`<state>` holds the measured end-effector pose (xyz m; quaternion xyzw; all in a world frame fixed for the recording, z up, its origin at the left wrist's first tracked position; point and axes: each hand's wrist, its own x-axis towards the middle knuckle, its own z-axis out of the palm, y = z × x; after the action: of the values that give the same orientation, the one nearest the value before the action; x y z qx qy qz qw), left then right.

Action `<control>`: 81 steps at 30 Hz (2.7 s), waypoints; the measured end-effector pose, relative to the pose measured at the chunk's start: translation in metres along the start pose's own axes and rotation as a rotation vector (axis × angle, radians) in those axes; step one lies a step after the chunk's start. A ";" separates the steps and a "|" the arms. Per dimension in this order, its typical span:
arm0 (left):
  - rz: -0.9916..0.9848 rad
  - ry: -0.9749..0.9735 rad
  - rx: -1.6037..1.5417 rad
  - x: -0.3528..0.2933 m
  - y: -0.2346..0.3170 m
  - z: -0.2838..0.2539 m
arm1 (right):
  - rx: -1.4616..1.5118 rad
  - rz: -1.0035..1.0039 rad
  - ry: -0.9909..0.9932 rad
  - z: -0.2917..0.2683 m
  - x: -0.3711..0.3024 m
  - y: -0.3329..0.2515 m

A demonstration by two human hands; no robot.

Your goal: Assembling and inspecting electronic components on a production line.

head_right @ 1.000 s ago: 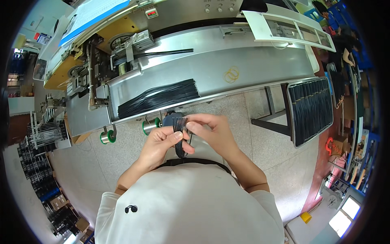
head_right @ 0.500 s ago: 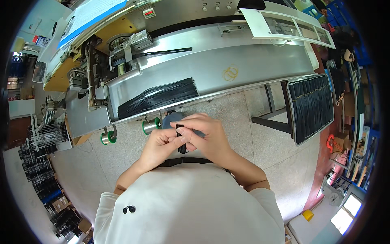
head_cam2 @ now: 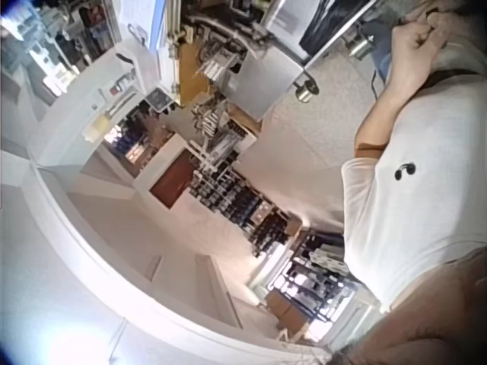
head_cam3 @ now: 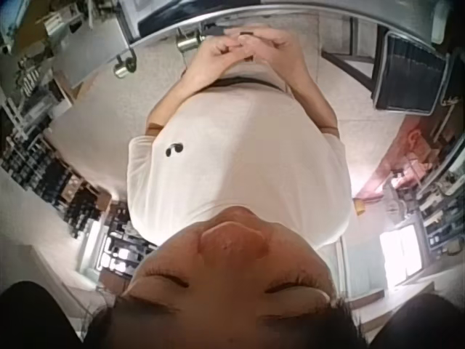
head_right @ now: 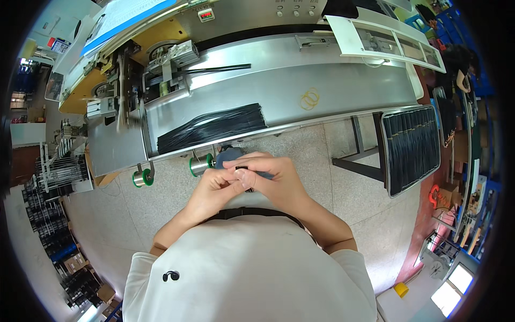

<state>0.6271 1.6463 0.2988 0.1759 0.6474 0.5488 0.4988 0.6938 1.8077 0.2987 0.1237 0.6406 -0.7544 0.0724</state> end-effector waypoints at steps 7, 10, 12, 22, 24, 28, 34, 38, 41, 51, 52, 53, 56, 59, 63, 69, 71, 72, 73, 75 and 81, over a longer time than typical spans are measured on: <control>0.164 0.165 -0.218 0.000 -0.006 0.006 | 0.011 0.001 0.064 0.002 0.002 -0.005; 0.145 0.165 -0.168 0.000 -0.005 0.005 | 0.027 0.061 0.060 0.002 0.002 -0.005; 0.115 0.139 -0.062 0.001 -0.008 0.004 | 0.029 0.066 0.074 0.003 0.001 -0.005; 0.198 0.055 -0.277 0.006 -0.010 0.006 | 0.047 0.028 0.127 0.010 -0.002 -0.014; 0.118 0.001 -0.401 0.004 -0.007 0.003 | -0.047 -0.081 0.141 0.005 -0.002 -0.003; 0.067 0.006 -0.468 0.001 -0.002 0.003 | -0.304 -0.197 0.117 -0.008 -0.005 -0.001; 0.019 -0.009 -0.410 0.000 -0.001 0.003 | -0.348 -0.284 0.155 -0.007 -0.004 0.003; 0.015 -0.008 -0.457 0.001 -0.004 0.005 | -0.414 -0.313 0.198 -0.006 -0.005 0.003; 0.016 -0.002 -0.459 0.002 -0.003 0.005 | -0.452 -0.339 0.192 -0.007 -0.005 0.004; 0.004 -0.020 -0.467 0.005 0.001 0.005 | -0.439 -0.334 0.206 -0.010 -0.006 0.003; 0.005 -0.018 -0.467 0.005 0.001 0.006 | -0.445 -0.336 0.204 -0.011 -0.006 0.003; 0.009 -0.022 -0.467 0.005 0.000 0.006 | -0.444 -0.337 0.202 -0.011 -0.006 0.004; 0.012 -0.038 -0.462 0.007 0.000 0.005 | -0.444 -0.347 0.214 -0.011 -0.007 0.004; 0.017 -0.039 -0.463 0.006 0.000 0.005 | -0.431 -0.335 0.206 -0.011 -0.006 0.004; 0.010 -0.031 -0.467 0.007 0.000 0.006 | -0.453 -0.347 0.182 -0.013 -0.005 0.002; 0.024 -0.012 -0.444 0.007 0.001 0.004 | -0.344 -0.283 0.204 -0.003 -0.004 -0.004; 0.022 -0.001 -0.452 0.007 0.001 0.004 | -0.264 -0.255 0.226 -0.003 -0.002 -0.003; 0.018 0.007 -0.460 0.007 0.001 0.005 | -0.266 -0.224 0.167 -0.006 -0.002 -0.001; 0.019 0.008 -0.461 0.007 0.000 0.005 | -0.267 -0.192 0.107 -0.007 -0.002 -0.001; 0.045 -0.008 -0.457 0.007 -0.002 0.005 | -0.268 -0.162 0.076 -0.007 -0.002 -0.004; 0.116 -0.020 -0.383 0.009 -0.004 0.005 | -0.183 -0.058 0.053 -0.003 -0.002 0.000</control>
<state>0.6283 1.6547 0.2911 0.1203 0.5147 0.6881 0.4971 0.6957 1.8105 0.2984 0.1177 0.7118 -0.6910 0.0446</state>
